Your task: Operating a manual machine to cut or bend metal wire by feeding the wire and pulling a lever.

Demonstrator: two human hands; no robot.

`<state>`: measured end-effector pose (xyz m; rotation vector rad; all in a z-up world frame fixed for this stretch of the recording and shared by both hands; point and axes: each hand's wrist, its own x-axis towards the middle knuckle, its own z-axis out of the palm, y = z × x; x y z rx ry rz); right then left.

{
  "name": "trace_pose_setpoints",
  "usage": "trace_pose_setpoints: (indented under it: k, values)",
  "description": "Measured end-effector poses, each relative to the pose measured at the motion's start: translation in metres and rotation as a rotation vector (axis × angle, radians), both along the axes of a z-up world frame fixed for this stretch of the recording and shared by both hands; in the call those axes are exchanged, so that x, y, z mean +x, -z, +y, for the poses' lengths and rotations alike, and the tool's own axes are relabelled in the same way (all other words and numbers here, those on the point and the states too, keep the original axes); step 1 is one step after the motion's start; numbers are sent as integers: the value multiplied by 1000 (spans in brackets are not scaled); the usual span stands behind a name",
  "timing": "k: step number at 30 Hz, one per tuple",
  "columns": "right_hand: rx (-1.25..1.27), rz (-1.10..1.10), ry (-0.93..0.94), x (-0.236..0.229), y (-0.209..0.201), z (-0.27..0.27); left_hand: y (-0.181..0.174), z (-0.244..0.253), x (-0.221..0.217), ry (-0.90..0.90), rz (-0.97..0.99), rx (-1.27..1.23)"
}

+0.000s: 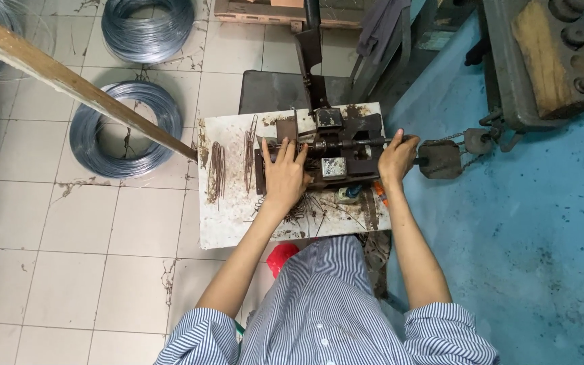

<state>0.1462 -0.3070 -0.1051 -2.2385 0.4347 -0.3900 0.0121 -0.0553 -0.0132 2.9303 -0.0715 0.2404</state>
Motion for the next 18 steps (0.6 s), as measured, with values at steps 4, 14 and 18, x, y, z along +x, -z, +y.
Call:
trace_pose_setpoints:
  k: [4, 14, 18]
  values:
    - [-10, -2, 4, 3, 5, -3, 9, 0, 4, 0, 15, -21]
    - [-37, -43, -37, 4, 13, -10, -6, -2, -1, 11, 56, -16]
    - [-108, 36, -2, 3, 1, -6, -3, -1, 1, 34, 24, -32]
